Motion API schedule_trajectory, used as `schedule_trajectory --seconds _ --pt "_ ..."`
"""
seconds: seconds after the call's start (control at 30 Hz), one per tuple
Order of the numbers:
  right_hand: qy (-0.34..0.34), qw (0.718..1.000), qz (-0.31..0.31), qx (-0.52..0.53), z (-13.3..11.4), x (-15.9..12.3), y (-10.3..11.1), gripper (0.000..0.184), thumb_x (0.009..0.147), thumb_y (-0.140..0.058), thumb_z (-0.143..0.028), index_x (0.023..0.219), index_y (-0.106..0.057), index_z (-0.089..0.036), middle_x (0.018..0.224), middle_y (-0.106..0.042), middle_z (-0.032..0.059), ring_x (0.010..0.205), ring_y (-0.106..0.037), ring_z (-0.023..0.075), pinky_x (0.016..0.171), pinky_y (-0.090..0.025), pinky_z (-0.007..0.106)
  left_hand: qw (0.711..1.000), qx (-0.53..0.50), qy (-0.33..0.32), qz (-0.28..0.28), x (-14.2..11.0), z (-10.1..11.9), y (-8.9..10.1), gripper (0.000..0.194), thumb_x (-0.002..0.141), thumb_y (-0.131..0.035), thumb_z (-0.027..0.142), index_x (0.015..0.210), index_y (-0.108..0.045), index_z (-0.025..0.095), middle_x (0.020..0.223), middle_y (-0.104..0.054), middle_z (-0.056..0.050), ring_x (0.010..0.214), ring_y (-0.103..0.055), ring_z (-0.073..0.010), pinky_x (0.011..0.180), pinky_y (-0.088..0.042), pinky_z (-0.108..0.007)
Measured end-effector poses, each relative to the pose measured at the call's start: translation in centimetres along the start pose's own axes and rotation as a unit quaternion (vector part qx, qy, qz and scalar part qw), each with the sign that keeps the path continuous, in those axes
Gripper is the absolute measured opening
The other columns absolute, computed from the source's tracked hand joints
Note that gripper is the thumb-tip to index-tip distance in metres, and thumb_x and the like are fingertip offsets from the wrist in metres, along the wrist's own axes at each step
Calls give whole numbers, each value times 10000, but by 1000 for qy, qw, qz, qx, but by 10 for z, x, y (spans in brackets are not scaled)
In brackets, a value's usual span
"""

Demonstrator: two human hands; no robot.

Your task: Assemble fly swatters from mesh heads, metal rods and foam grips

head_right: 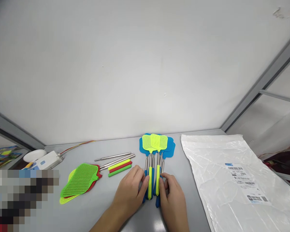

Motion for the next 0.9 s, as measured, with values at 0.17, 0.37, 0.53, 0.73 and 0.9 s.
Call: schedule_trajectory --seconds 0.17,0.37,0.53,0.73,0.9 --pt "58 996 70 -6 -5 -6 6 281 918 -461 -440 935 -627 -215 792 -649 26 671 -599 172 626 -481 269 998 7 -62 -16 -28 -33 33 215 958 -374 248 756 -429 198 793 -499 -30 720 -466 -181 634 -368 -313" --pt "249 963 -11 -105 -42 2 -6 210 936 -461 -367 969 -615 -226 763 -628 21 623 -582 160 586 -448 265 996 58 -9 60 -90 -101 67 203 947 -398 183 749 -443 188 765 -489 -34 720 -432 -185 673 -338 -341" --pt "391 872 -183 -229 -115 48 -58 265 971 -374 -284 930 -627 -216 818 -653 47 745 -619 188 642 -422 286 986 25 84 144 -111 -122 84 216 956 -382 196 756 -464 190 763 -491 -35 759 -447 -192 706 -342 -345" --pt "422 816 -271 -287 -162 98 -145 158 899 -533 -255 942 -672 -196 948 -661 79 830 -631 198 710 -412 276 980 30 128 151 -111 -116 94 178 931 -411 191 783 -510 188 817 -540 -48 823 -479 -201 746 -361 -342" --pt "425 809 -294 -280 -167 105 -170 83 839 -577 -193 821 -656 -175 893 -661 89 857 -622 199 760 -411 277 980 16 141 142 -113 -119 95 138 919 -435 213 831 -538 186 864 -542 -57 845 -485 -210 746 -371 -344"
Point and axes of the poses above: each hand's wrist, its own x-axis towards the middle knuckle, its own y-axis out of the back of the hand, z = x × y, the point moved 1 cm from there along x, towards the middle knuckle
